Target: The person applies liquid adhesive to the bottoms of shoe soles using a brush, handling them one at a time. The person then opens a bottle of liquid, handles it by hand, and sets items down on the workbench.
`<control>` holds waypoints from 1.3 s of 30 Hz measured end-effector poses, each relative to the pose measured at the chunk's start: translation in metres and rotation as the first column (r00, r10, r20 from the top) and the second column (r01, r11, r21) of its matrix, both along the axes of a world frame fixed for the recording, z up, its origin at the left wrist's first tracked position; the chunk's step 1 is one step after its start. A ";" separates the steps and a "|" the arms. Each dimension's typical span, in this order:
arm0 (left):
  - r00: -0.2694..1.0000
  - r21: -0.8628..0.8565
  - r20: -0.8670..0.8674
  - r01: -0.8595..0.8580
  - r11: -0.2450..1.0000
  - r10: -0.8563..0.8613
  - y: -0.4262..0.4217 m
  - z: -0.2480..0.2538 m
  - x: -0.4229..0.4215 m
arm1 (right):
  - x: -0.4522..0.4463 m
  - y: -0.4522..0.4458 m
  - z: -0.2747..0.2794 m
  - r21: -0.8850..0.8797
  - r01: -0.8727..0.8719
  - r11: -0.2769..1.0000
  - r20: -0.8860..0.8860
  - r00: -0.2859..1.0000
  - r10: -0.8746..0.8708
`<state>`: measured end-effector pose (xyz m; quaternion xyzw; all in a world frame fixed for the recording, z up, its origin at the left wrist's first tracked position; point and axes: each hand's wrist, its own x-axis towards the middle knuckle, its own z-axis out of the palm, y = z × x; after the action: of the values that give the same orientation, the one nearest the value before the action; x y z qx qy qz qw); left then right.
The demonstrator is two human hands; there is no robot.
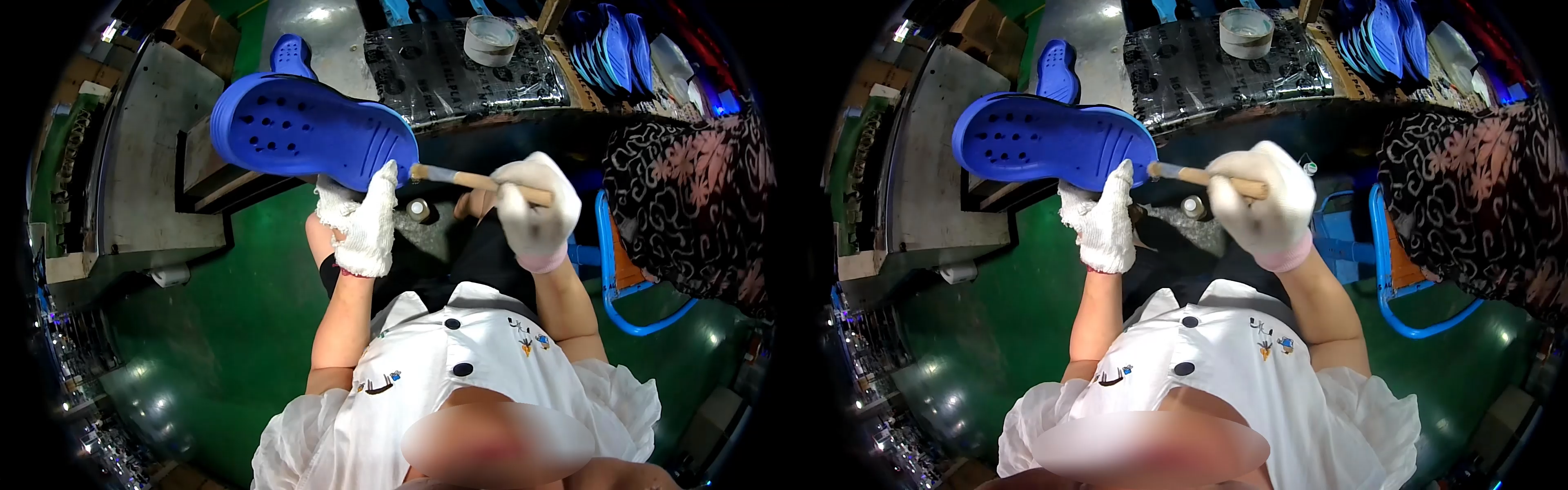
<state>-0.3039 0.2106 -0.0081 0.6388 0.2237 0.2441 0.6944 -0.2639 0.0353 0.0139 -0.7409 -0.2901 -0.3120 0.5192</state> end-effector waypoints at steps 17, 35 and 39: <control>0.866 -0.774 0.416 0.498 0.391 -0.279 0.078 0.035 0.024 | 0.025 -0.014 -0.207 0.222 0.061 0.973 -0.752 0.646 0.131; 0.655 0.162 -0.258 0.754 0.637 -0.710 -0.071 0.080 0.098 | 0.034 -0.006 -0.211 0.056 0.033 0.998 -0.905 0.425 0.037; 0.557 0.355 -0.123 0.798 0.488 -0.821 -0.102 0.073 0.147 | 0.036 -0.008 -0.215 0.038 0.018 0.999 -0.913 0.407 0.028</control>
<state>-0.1570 0.1084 0.0650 0.7791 -0.1748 -0.0534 0.5997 -0.2280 0.0270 -0.2010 -0.7794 0.0438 0.1374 0.6097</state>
